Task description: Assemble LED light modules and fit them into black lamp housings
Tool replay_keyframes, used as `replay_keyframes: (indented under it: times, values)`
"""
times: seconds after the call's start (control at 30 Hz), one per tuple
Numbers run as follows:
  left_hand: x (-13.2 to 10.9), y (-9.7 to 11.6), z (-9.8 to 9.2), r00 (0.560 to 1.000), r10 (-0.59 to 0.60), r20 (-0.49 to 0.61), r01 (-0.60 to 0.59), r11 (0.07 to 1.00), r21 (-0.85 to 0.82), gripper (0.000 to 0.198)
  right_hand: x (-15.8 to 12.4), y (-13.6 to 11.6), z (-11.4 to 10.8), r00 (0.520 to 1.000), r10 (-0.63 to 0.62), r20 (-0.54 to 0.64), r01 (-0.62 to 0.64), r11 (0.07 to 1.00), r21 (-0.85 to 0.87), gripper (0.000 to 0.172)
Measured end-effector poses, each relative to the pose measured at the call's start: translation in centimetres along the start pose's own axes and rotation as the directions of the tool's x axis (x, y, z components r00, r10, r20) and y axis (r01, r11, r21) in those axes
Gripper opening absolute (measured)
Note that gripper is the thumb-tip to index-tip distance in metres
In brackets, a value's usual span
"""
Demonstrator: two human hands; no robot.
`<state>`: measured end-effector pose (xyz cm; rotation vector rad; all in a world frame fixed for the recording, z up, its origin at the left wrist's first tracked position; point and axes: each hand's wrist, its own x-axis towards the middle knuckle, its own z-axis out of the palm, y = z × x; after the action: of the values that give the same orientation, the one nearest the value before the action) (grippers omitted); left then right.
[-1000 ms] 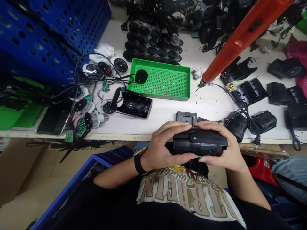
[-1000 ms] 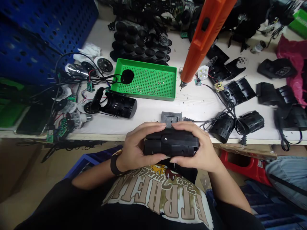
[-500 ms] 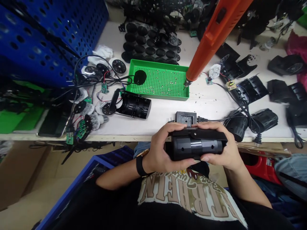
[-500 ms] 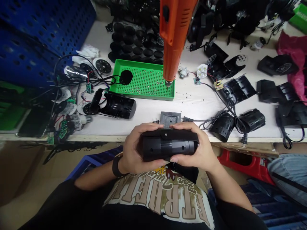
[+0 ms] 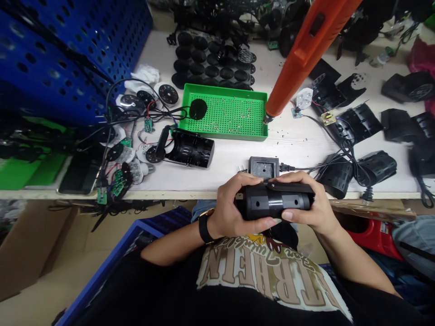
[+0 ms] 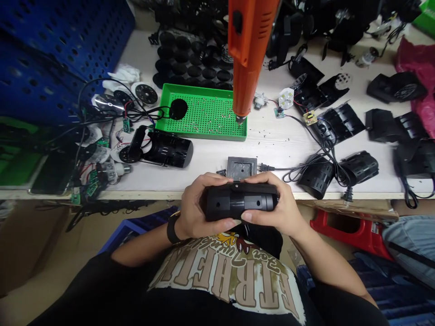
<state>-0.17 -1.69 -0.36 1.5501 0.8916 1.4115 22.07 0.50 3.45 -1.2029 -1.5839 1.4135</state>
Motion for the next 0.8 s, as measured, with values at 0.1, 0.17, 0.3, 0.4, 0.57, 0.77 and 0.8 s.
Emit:
replay_keyframes:
  times: [0.1, 0.17, 0.3, 0.4, 0.57, 0.77, 0.8]
  values:
    - [0.4, 0.4, 0.1, 0.997, -0.08, 0.002, 0.08, 0.997, 0.017, 0.063, 0.5, -0.3, -0.5, 0.998, 0.063, 0.008, -0.063, 0.998, -0.001, 0.056]
    - [1.3, 0.9, -0.2, 0.978, -0.207, 0.03, 0.206, 0.978, 0.032, 0.062, 1.3, -0.7, -1.0, 0.994, 0.113, -0.001, -0.113, 0.993, 0.019, 0.061]
    - [3.9, 1.4, -1.3, 0.824, -0.507, 0.253, 0.532, 0.846, -0.039, 0.062, 4.1, -2.2, -1.5, 0.992, 0.122, -0.042, -0.122, 0.993, 0.005, 0.087]
    - [5.5, 1.3, -1.5, 0.741, -0.552, 0.381, 0.655, 0.72, -0.23, 0.075, 6.4, -3.8, -1.3, 1.0, -0.018, -0.024, 0.016, 0.997, -0.082, 0.098]
    - [5.5, 1.3, -0.9, 0.777, -0.528, 0.343, 0.605, 0.478, -0.636, 0.066, 7.6, -5.0, -0.3, 0.988, -0.15, -0.035, 0.153, 0.98, 0.128, 0.074]
    - [4.3, 0.0, 0.2, 0.811, -0.578, -0.088, 0.337, 0.584, -0.738, 0.05, 4.4, -2.1, 4.1, 0.988, -0.042, -0.148, 0.09, 0.937, 0.336, 0.057]
    - [4.0, -0.4, 0.3, 0.815, -0.564, -0.131, 0.313, 0.62, -0.72, 0.049, 3.9, -1.6, 4.9, 0.989, -0.03, -0.147, 0.079, 0.937, 0.339, 0.058]
